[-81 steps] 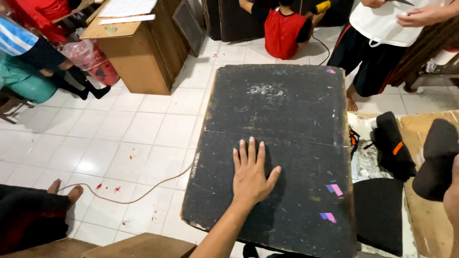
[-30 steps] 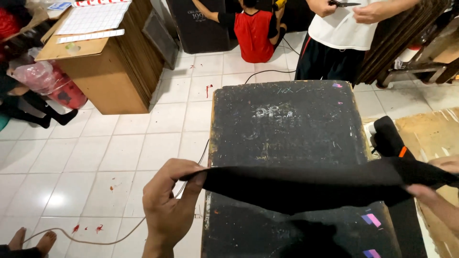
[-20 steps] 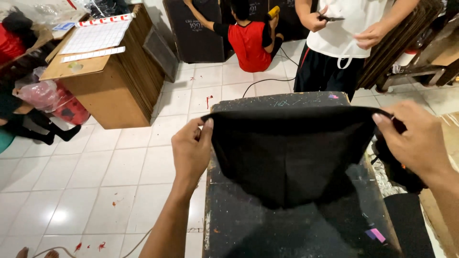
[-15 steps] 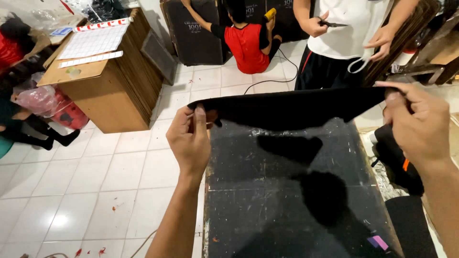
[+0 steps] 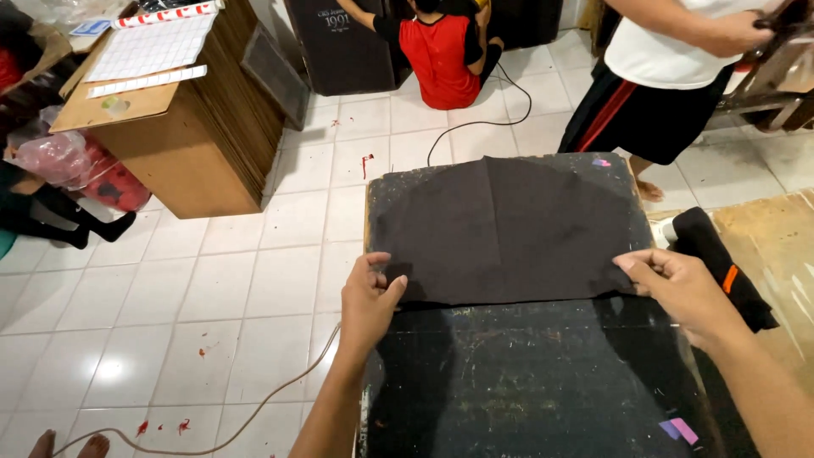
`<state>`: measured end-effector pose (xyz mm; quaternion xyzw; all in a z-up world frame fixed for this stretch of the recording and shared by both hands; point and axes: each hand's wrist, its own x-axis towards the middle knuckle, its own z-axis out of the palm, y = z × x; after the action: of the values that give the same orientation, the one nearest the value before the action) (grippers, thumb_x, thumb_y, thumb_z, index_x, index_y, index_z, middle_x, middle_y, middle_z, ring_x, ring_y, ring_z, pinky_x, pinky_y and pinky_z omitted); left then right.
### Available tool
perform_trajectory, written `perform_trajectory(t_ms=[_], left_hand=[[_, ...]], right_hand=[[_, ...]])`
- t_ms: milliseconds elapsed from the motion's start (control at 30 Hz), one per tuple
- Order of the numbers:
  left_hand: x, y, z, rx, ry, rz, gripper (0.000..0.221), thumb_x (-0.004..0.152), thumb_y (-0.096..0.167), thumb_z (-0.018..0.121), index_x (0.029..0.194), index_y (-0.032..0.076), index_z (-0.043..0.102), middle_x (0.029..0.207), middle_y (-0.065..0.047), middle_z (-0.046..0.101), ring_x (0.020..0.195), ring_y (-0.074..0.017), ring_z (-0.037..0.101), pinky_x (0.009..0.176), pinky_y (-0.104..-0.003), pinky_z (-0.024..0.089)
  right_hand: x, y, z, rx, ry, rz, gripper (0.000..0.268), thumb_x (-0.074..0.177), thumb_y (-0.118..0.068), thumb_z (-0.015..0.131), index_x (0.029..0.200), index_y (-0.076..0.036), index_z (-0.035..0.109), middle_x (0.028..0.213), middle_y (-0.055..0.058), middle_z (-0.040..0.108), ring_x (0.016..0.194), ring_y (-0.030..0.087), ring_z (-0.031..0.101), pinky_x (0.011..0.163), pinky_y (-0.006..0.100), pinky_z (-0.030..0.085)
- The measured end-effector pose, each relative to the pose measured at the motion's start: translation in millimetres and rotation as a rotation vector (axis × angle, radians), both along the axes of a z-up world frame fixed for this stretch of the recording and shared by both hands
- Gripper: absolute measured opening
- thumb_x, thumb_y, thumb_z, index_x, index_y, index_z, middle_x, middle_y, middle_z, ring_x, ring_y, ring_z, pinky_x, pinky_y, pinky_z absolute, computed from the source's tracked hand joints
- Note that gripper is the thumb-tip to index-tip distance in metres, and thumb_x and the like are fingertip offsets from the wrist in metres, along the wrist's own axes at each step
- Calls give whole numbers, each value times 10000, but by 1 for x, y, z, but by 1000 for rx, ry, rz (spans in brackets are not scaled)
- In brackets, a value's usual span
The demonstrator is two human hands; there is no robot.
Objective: Smooth and position black fabric pieces on printing boards in a production environment
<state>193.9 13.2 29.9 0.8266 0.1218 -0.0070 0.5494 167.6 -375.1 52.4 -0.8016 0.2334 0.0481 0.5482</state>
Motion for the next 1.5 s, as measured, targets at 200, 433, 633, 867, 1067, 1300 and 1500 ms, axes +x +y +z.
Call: perform_trajectory(t_ms=[200, 433, 633, 867, 1067, 1300, 1500], left_hand=[[47, 9, -7, -34, 42, 84, 541, 859, 273, 755, 1349, 139, 568, 689, -5, 583, 612, -128, 574, 594, -320, 522], [103, 7, -4, 23, 41, 134, 602, 862, 240, 763, 1419, 118, 573, 725, 34, 527, 732, -119, 552, 693, -310, 448], [103, 15, 1, 333, 60, 87, 245, 924, 324, 716, 804, 116, 668, 683, -32, 630, 662, -199, 579, 641, -380, 442], [104, 18, -9, 454, 149, 136, 260, 977, 392, 599, 1000, 137, 644, 1071, -162, 720, 1007, -388, 665, 844, -497, 514], [59, 13, -4, 431, -13, 34, 235, 975, 301, 568, 1148, 142, 564, 696, -182, 675, 702, -419, 648, 719, -515, 462], [-16, -2, -1, 238, 96, -109, 309, 948, 236, 674, 1248, 170, 637, 702, 7, 604, 622, -155, 672, 652, -307, 520], [-25, 8, -28, 333, -145, -96, 101, 915, 241, 683, 983, 175, 720, 824, -28, 765, 773, -192, 709, 732, -351, 535]], right_hand=[[51, -23, -23, 193, -15, -92, 410, 996, -145, 640, 1392, -72, 562, 1219, 175, 554, 1068, 286, 563, 926, 421, 510], [116, -30, -34, -28, -127, -58, 667, 968, -180, 705, 1567, -59, 436, 1175, 110, 637, 1061, 222, 605, 783, 373, 447], [113, -34, -45, -679, -71, 87, 354, 1054, -378, 645, 1096, -41, 745, 995, 171, 743, 919, 352, 684, 732, 482, 514], [106, -38, -54, -842, -97, 79, 299, 1131, -298, 566, 934, -74, 585, 829, 266, 681, 749, 514, 645, 593, 561, 463], [47, 0, 21, -370, 37, -4, 323, 1070, -173, 600, 1343, -29, 503, 799, 255, 761, 649, 333, 738, 763, 424, 583], [-7, -13, -35, -219, 24, 163, 443, 920, -218, 716, 1330, -121, 579, 914, 89, 624, 642, 263, 746, 636, 349, 514], [-7, -31, -78, -487, -36, 187, 197, 980, -262, 730, 1051, -88, 791, 754, 85, 769, 580, 206, 686, 721, 299, 483]])
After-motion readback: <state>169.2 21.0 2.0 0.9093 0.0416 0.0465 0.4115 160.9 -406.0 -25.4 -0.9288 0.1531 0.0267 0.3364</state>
